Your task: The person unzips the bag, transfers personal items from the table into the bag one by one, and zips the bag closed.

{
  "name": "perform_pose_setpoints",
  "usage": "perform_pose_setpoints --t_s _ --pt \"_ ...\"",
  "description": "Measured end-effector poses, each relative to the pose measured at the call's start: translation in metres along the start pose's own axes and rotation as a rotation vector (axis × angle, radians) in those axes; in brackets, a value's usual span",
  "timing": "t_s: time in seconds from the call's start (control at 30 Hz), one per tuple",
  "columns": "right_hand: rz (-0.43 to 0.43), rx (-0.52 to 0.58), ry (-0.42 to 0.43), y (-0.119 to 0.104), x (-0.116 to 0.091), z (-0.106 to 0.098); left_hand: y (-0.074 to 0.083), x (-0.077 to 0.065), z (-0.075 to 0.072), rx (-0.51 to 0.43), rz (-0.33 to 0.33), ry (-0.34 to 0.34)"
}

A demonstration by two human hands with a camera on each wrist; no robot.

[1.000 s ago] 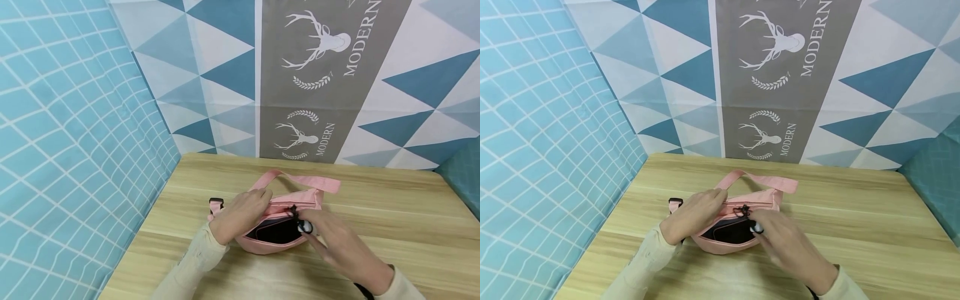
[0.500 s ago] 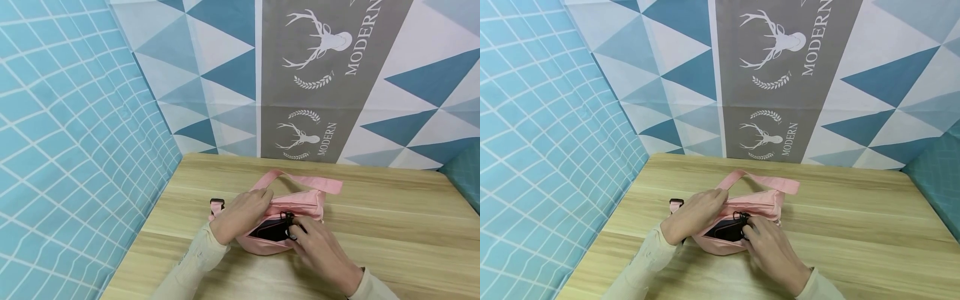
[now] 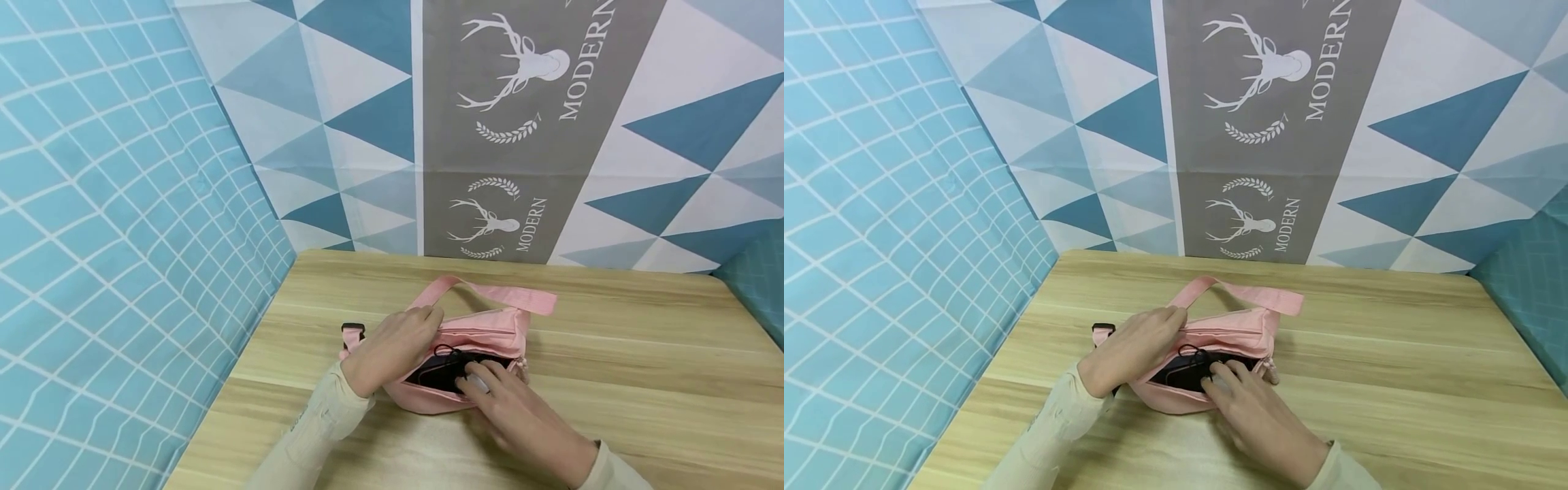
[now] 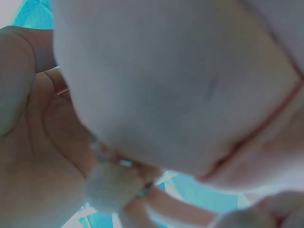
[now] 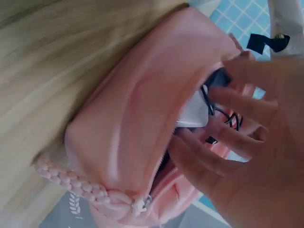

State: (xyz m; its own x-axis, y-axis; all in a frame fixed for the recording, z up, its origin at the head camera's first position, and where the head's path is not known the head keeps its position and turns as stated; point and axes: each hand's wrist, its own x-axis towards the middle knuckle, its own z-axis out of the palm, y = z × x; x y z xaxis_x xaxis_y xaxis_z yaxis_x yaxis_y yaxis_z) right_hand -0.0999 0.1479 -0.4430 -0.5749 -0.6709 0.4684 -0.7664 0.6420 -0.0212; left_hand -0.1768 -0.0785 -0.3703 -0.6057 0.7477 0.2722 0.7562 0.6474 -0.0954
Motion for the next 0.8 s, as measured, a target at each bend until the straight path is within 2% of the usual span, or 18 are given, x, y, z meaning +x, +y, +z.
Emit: perform_pose_setpoints --t_s 0.1,0.23,0.37,0.5,0.6,0.8 --pt "-0.007 -0.004 -0.027 -0.002 -0.001 0.007 0.0 0.0 0.001 -0.002 -0.005 -0.001" --pt "-0.048 -0.063 0.019 -0.004 0.002 0.014 0.0 0.0 0.001 -0.01 -0.008 -0.005" --pt "-0.038 -0.104 0.058 -0.004 0.005 0.007 0.001 0.001 0.003 -0.012 0.004 0.006" --pt "-0.04 -0.127 0.031 -0.003 0.005 -0.001 0.001 0.002 0.003 0.004 0.008 0.019" --pt "-0.065 -0.106 0.002 -0.003 0.003 -0.003 0.0 0.003 0.002 0.018 0.008 0.017" --pt "-0.108 0.015 -0.023 -0.003 0.002 0.001 -0.002 0.001 0.001 0.006 0.017 0.045"
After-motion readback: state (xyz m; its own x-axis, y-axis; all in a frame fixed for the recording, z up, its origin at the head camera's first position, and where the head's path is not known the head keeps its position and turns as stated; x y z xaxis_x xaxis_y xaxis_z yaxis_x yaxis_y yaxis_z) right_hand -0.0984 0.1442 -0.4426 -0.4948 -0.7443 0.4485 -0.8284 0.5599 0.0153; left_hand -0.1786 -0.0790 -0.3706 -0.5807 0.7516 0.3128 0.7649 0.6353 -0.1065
